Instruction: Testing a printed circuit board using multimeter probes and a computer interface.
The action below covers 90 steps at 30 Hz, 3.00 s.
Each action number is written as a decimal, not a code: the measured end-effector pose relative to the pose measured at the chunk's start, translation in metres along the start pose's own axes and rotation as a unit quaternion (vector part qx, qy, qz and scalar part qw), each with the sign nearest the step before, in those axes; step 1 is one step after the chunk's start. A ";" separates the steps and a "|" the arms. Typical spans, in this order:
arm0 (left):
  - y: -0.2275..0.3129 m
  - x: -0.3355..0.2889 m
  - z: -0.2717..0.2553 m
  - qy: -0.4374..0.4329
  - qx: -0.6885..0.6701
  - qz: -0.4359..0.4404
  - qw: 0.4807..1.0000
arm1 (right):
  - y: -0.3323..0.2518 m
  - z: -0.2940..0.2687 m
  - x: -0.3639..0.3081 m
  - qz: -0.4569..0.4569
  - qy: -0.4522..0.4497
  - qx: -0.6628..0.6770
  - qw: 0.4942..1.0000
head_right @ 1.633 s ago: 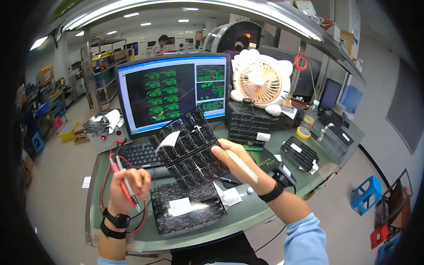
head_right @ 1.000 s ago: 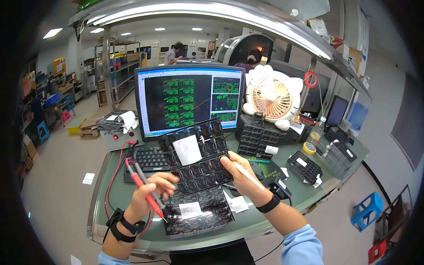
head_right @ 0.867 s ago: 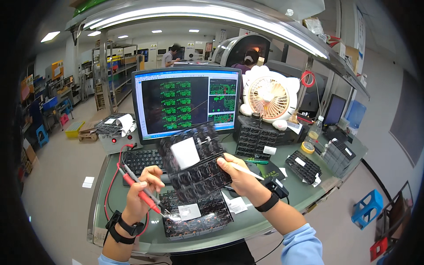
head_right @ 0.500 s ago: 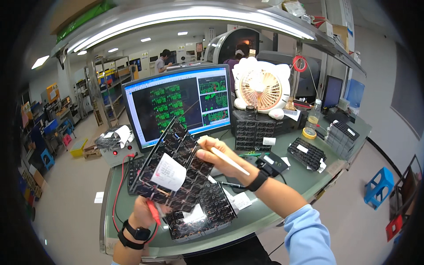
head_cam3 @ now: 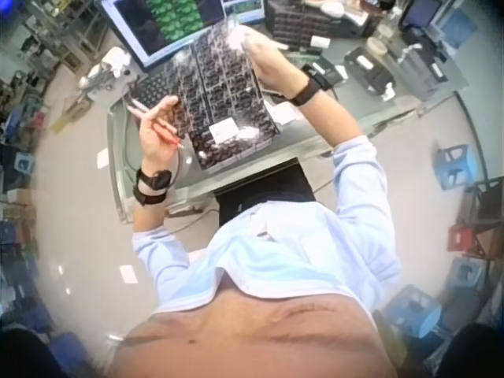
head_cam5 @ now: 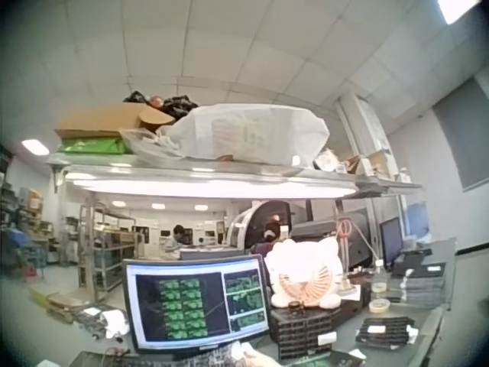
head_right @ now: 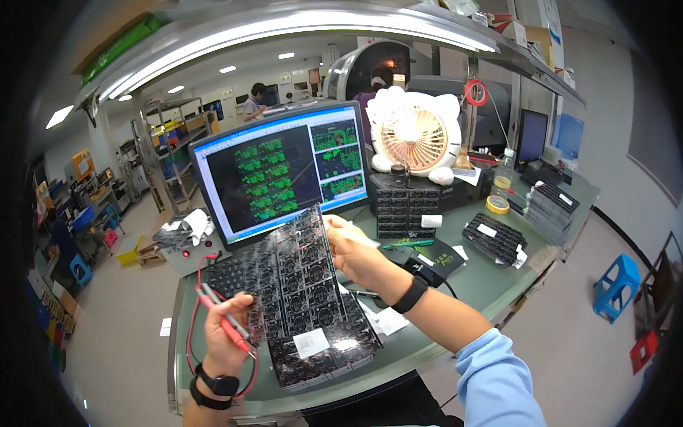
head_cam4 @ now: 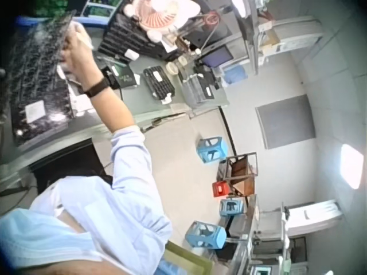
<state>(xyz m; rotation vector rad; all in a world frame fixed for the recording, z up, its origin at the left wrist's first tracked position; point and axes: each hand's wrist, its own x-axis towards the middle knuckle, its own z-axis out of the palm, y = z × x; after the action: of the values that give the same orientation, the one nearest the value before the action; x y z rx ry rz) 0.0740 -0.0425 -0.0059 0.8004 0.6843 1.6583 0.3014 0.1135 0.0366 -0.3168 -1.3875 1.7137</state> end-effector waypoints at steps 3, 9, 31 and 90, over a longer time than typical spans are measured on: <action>0.013 -0.014 0.004 0.006 0.101 -0.023 0.995 | 0.004 -0.026 -0.014 0.065 -0.025 0.026 0.997; 0.012 -0.035 0.003 0.037 0.165 -0.072 0.983 | 0.011 -0.023 -0.025 0.100 -0.001 -0.128 0.987; -0.016 0.041 0.013 -0.113 0.223 -0.178 0.952 | 0.075 -0.053 -0.026 -0.036 0.003 -0.410 0.911; -0.039 0.031 0.015 -0.219 0.302 -0.212 0.903 | 0.059 -0.058 -0.026 -0.109 0.052 -0.519 0.846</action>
<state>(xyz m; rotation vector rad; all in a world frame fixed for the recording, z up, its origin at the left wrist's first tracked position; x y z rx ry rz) 0.1042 -0.0039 -0.0224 1.3075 0.9784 0.8187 0.3279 0.1330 -0.0435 -0.7862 -2.0691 0.6023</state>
